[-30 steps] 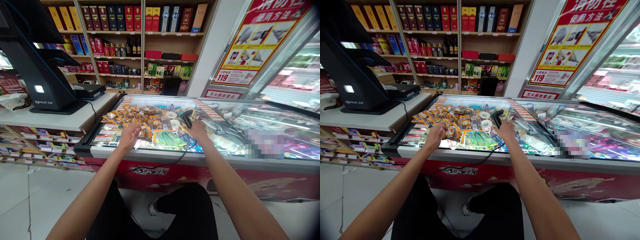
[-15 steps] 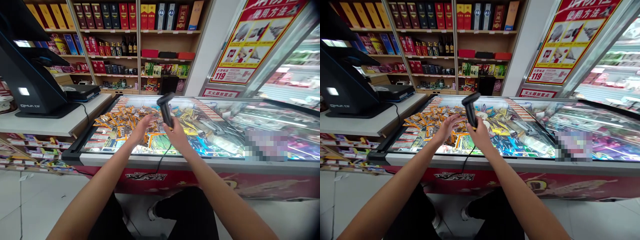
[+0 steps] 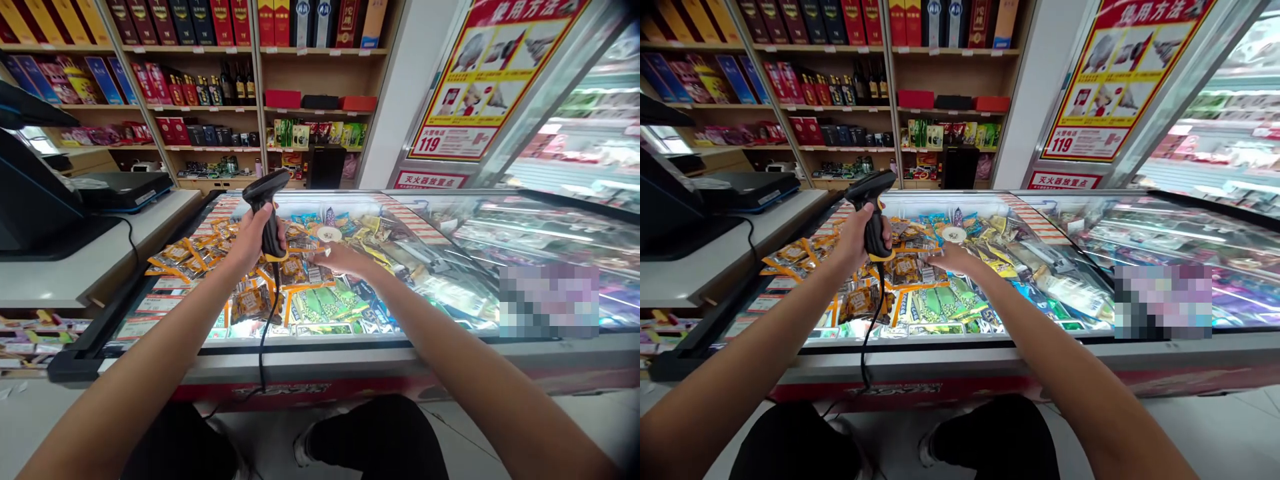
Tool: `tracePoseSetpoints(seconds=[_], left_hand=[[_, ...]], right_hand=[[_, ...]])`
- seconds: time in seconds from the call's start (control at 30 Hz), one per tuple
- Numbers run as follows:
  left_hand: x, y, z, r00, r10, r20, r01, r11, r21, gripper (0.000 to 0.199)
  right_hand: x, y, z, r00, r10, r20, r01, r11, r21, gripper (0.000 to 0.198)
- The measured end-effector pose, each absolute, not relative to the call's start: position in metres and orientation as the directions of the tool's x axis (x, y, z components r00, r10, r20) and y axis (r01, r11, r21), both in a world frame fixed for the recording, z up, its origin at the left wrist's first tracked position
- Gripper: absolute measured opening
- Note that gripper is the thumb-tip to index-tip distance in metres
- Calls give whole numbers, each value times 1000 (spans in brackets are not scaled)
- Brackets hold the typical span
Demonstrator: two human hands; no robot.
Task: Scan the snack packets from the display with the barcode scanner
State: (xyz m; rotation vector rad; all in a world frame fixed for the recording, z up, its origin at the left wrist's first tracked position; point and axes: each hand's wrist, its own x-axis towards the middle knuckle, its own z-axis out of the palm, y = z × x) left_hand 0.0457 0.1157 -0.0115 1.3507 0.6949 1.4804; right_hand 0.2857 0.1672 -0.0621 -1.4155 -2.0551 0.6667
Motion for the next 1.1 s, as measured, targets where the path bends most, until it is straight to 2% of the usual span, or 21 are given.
tracePoseSetpoints(seconds=[0.07,0.13,0.3,0.43,0.53,0.7,0.87,1.03,1.1], left_hand=[[51,116,-20,113,904,413,-291,-367,884,51],[54,111,-29,132,909,395,-292,-345,892,47],[53,91,-40,300,906,299,-220,-239,946,42],[55,79,-43,478,852,214,-148,-162,976,40],[57,76,-42,519,831,200,-116,-163,980,40],[52,77,-39,529,835,150,-65,-136,989,43],[48,80,-42,582,802,131,-11,-153,988,48],[47,81,-47,597,793,120,4,-153,988,49],[47,80,-46,593,794,134,-28,-146,989,46]], right_hand=[[288,167,-65,-317,948,-16,674,213,-707,56],[291,164,-64,-275,958,-84,678,131,-723,59],[308,165,-59,-123,982,143,584,188,-789,65],[313,169,-55,-115,943,312,455,329,-828,62],[312,167,-52,-120,913,391,374,406,-834,55],[309,163,-50,-76,898,433,410,424,-807,51],[308,164,-50,-89,890,447,370,446,-815,45],[307,163,-50,-96,872,480,467,465,-752,48],[311,166,-50,-83,888,451,494,430,-755,49]])
